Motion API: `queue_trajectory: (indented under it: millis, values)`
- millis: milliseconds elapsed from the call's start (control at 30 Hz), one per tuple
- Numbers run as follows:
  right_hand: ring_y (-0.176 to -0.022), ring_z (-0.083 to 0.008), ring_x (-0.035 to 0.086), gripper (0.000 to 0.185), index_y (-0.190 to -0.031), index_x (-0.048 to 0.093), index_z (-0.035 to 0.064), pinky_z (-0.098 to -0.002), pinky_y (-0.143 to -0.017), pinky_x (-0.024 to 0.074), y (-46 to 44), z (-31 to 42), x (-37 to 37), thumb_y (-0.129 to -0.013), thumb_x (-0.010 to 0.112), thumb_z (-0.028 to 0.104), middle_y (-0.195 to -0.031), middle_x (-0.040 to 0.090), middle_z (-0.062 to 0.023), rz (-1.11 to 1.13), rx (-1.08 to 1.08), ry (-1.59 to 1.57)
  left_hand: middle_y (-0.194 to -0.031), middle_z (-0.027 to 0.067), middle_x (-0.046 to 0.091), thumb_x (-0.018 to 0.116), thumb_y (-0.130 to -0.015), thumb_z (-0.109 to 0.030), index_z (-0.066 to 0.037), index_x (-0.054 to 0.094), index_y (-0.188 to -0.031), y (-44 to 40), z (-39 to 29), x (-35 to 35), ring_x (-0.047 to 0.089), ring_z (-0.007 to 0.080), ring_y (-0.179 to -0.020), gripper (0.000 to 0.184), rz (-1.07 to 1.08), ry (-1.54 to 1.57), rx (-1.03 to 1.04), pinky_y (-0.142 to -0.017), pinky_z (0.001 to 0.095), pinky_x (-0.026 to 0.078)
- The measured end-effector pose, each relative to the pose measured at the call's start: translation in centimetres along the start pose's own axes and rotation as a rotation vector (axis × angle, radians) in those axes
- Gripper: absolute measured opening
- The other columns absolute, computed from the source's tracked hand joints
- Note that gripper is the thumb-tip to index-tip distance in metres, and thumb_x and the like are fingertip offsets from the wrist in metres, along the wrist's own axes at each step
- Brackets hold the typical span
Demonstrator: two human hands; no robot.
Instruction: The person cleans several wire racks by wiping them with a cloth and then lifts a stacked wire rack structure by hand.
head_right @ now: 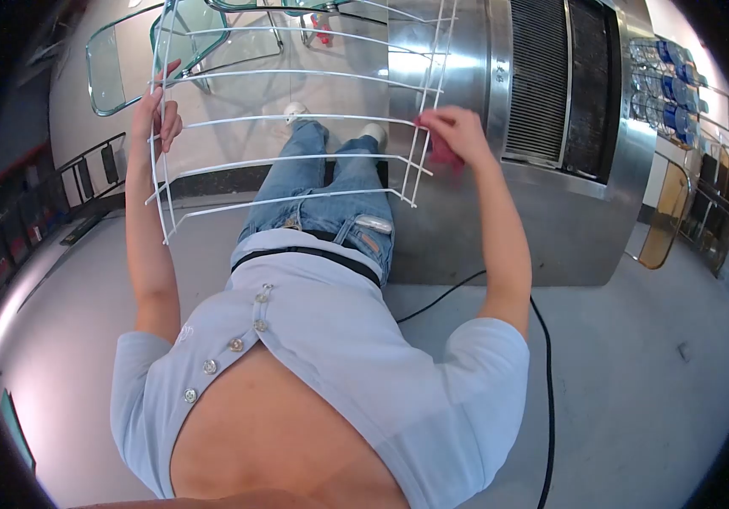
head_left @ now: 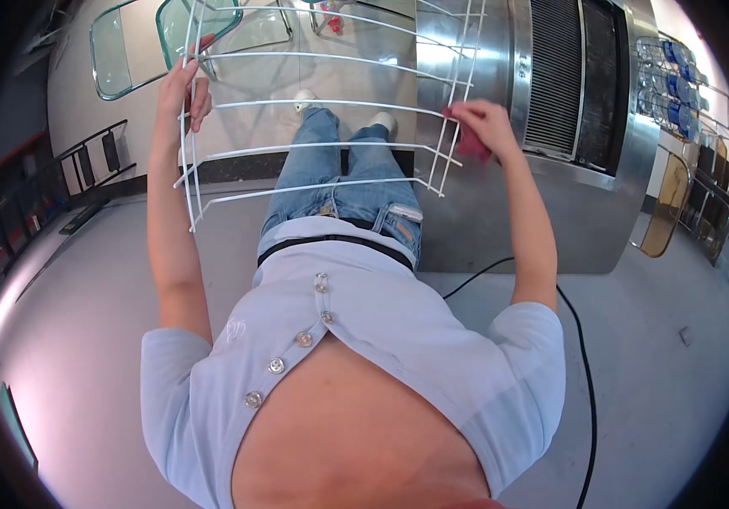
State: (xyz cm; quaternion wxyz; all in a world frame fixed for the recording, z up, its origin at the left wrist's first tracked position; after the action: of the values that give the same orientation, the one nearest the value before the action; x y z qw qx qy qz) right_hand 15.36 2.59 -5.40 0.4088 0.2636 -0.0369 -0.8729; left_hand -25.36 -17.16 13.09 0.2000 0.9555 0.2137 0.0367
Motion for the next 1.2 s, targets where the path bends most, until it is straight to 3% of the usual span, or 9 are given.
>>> queue_trajectory:
  millis: [33, 167, 433, 533, 633, 867, 1000, 1133, 1200]
  values:
    - [-0.075, -0.0166, 0.064, 0.018, -0.096, 0.072, 0.0083, -0.0286, -0.069, 0.0499, -1.0, 1.5, -0.8, -0.084, 0.065, 0.021, -0.08, 0.068, -0.0079, 0.042, 0.225, -0.061, -0.043, -0.0028, 0.031, 0.04, -0.095, -0.035, -0.003, 0.039, -0.136, -0.1, 0.2, -0.2, 0.029, 0.0068, -0.032, 0.052, 0.009, -0.006, -0.004, -0.035, 0.0194, 0.024]
    - [-0.075, -0.0204, 0.064, 0.018, -0.097, 0.072, 0.0134, -0.0276, -0.07, 0.0488, -3.0, 1.4, -0.9, -0.085, 0.064, 0.024, -0.083, 0.068, -0.008, -0.176, -0.096, 0.075, -0.043, -0.0039, 0.031, 0.039, -0.095, -0.037, -0.004, 0.037, -0.137, 0.0, 2.2, -1.6, 0.031, 0.0077, -0.031, 0.053, 0.011, 0.033, -0.011, -0.038, 0.0202, 0.026]
    - [-0.084, -0.0214, 0.063, 0.02, -0.105, 0.068, 0.0102, -0.03, -0.076, 0.0481, 1.2, 1.6, 0.2, -0.089, 0.058, 0.016, -0.087, 0.066, -0.009, 0.007, -0.116, -0.008, -0.043, -0.005, 0.031, 0.038, -0.096, -0.04, -0.008, 0.034, -0.14, -1.9, 4.9, -3.3, 0.031, 0.0077, -0.031, 0.054, 0.055, 0.081, -0.046, -0.042, 0.0216, 0.027]
    - [-0.079, -0.0232, 0.064, 0.026, -0.107, 0.065, 0.0073, -0.0328, -0.07, 0.0498, -1.3, 2.0, -0.6, -0.085, 0.064, 0.021, -0.084, 0.064, -0.0111, -0.226, -0.158, -0.027, -0.043, -0.0049, 0.03, 0.037, -0.096, -0.04, -0.009, 0.034, -0.14, -2.2, 4.8, -3.3, 0.031, 0.0076, -0.032, 0.054, 0.037, 0.084, -0.066, -0.042, 0.0218, 0.027]
    - [-0.073, -0.024, 0.065, 0.036, -0.088, 0.063, 0.004, -0.0332, -0.068, 0.0507, -2.5, 2.3, -1.0, -0.074, 0.075, 0.035, -0.083, 0.066, -0.0101, -0.516, -0.05, 0.068, -0.043, -0.0047, 0.031, 0.039, -0.095, -0.042, -0.009, 0.035, -0.139, -1.5, 4.4, -3.3, 0.031, 0.0074, -0.032, 0.056, 0.024, 0.059, -0.076, -0.044, 0.0214, 0.028]
    - [-0.076, -0.0192, 0.063, 0.028, -0.084, 0.068, 0.0047, -0.0295, -0.07, 0.049, 1.5, -1.3, 2.3, -0.075, 0.075, 0.03, -0.081, 0.063, -0.0083, -0.339, 0.107, -0.248, -0.043, -0.0043, 0.031, 0.041, -0.094, -0.043, -0.008, 0.036, -0.138, -1.7, 4.5, -3.3, 0.032, 0.0078, -0.032, 0.056, 0.035, 0.073, -0.061, -0.043, 0.0221, 0.028]
    - [-0.074, -0.0208, 0.059, 0.026, -0.081, 0.071, 0.0062, -0.0307, -0.071, 0.0475, -0.2, 0.0, 0.4, -0.072, 0.077, 0.03, -0.078, 0.059, -0.0087, -0.441, 0.044, 0.054, -0.043, -0.0041, 0.031, 0.033, -0.098, -0.039, -0.01, 0.027, -0.143, -1.8, 4.1, -3.2, 0.03, 0.0077, -0.032, 0.054, 0.062, 0.058, -0.056, -0.043, 0.022, 0.028]
    - [-0.068, -0.0246, 0.061, 0.036, -0.085, 0.067, 0.0064, -0.0342, -0.061, 0.0479, -2.2, 1.5, -0.3, -0.071, 0.076, 0.037, -0.073, 0.062, -0.0109, -0.563, 0.046, -0.025, -0.043, -0.0041, 0.032, 0.031, -0.099, -0.039, -0.01, 0.029, -0.142, -1.3, 3.9, -2.9, 0.031, 0.0079, -0.032, 0.052, 0.055, 0.038, -0.041, -0.044, 0.0222, 0.028]
    - [-0.07, -0.0231, 0.063, 0.033, -0.085, 0.067, 0.0063, -0.034, -0.063, 0.0492, -1.3, 1.6, -0.2, -0.074, 0.074, 0.037, -0.075, 0.064, -0.0095, -0.431, 0.018, 0.113, -0.043, -0.0041, 0.032, 0.031, -0.099, -0.039, -0.011, 0.03, -0.142, -1.2, 3.8, -2.6, 0.031, 0.008, -0.032, 0.052, 0.041, 0.028, -0.038, -0.044, 0.022, 0.028]
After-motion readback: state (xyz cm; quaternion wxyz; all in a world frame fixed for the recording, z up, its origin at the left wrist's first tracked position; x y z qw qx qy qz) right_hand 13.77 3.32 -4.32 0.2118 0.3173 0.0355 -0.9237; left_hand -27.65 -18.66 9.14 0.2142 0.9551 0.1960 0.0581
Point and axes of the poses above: each hand's wrist, its own y-axis away from the middle knuckle, its own x-axis out of the palm, z = x × y, the point moved 2 cm from there along -y, towards the middle knuckle
